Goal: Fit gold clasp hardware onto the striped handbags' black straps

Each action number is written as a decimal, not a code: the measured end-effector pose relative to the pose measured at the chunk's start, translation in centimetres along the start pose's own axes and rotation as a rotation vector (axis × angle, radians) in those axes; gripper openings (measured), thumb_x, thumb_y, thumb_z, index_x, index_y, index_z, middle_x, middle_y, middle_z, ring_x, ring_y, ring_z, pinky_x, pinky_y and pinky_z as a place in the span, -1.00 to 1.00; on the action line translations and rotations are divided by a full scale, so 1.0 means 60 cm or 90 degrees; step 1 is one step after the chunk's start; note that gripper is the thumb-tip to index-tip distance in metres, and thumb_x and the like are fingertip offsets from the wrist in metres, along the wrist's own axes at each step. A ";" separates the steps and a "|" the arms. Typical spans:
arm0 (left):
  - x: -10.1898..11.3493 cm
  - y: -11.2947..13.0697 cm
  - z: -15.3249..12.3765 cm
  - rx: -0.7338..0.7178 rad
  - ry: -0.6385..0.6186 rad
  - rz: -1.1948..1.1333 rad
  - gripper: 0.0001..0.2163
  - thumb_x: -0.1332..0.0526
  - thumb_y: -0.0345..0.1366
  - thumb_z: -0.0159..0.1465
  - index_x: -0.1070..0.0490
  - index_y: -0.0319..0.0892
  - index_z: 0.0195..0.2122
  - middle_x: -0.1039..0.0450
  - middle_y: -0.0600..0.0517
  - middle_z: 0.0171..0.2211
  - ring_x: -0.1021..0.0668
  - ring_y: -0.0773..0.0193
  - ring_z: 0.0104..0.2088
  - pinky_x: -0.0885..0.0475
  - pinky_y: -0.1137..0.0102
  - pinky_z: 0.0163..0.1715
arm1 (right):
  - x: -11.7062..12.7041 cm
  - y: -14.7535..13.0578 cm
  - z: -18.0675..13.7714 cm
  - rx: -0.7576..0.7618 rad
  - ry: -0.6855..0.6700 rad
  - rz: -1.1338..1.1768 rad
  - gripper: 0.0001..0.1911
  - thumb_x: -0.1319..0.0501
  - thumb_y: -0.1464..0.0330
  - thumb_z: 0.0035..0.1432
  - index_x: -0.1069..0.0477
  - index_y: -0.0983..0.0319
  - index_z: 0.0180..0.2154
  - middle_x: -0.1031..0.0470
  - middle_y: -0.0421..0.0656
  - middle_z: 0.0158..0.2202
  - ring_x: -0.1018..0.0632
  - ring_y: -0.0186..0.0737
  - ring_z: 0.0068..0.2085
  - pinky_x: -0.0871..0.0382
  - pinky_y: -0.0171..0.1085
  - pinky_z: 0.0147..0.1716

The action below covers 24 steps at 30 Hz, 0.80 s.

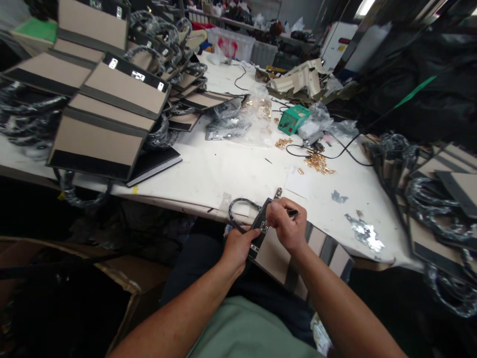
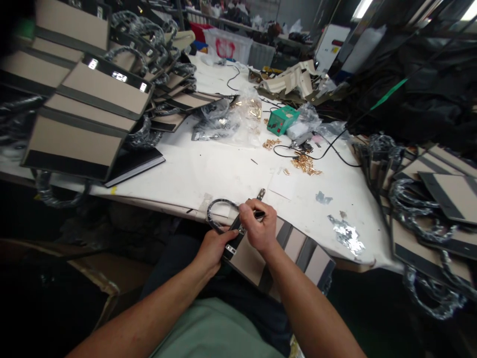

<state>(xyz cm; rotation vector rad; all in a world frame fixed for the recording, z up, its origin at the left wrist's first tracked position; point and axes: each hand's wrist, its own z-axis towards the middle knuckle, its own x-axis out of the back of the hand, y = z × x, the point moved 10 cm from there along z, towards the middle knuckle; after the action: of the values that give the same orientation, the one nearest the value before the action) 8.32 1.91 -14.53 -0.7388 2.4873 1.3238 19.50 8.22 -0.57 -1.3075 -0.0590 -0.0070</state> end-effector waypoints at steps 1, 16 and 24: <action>-0.001 -0.002 0.001 0.004 -0.005 0.001 -0.82 -0.44 -0.28 -0.07 -0.60 -0.27 -0.46 -0.60 -0.05 -0.50 -0.55 0.23 -0.52 -0.38 0.40 -0.48 | 0.004 0.001 0.000 0.006 0.013 0.017 -0.53 -0.21 0.05 0.23 -0.18 0.15 -0.59 -0.22 -0.29 -0.66 -0.27 -0.33 -0.60 -0.20 -0.27 -0.56; -0.072 0.088 -0.102 0.029 -0.152 -0.024 -0.76 -0.48 -0.21 0.02 -0.59 -0.27 -0.37 -0.59 -0.02 -0.44 -0.57 0.30 -0.45 -0.43 0.46 -0.41 | 0.021 -0.089 -0.132 0.020 -0.267 -0.591 -0.20 -0.48 0.09 -0.09 -0.38 0.10 0.19 -0.45 0.01 0.12 -0.58 0.08 -0.08 -0.49 -0.04 -0.20; -0.123 0.229 -0.213 -0.224 -0.260 0.081 -0.55 -0.39 0.04 0.13 -0.59 -0.19 -0.09 -0.63 -0.18 -0.11 -0.63 -0.08 -0.09 -0.52 0.14 -0.04 | 0.172 -0.241 -0.108 -0.057 0.020 -0.113 -0.70 -0.36 0.22 0.15 -0.57 0.15 -0.08 -0.63 -0.09 -0.19 -0.63 -0.04 -0.17 -0.53 -0.12 -0.14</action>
<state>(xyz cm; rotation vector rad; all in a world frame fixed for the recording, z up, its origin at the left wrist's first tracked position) 7.71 0.17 5.56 -0.3280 2.0321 1.7785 29.49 -1.51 12.20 -1.3876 -0.1494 -0.1828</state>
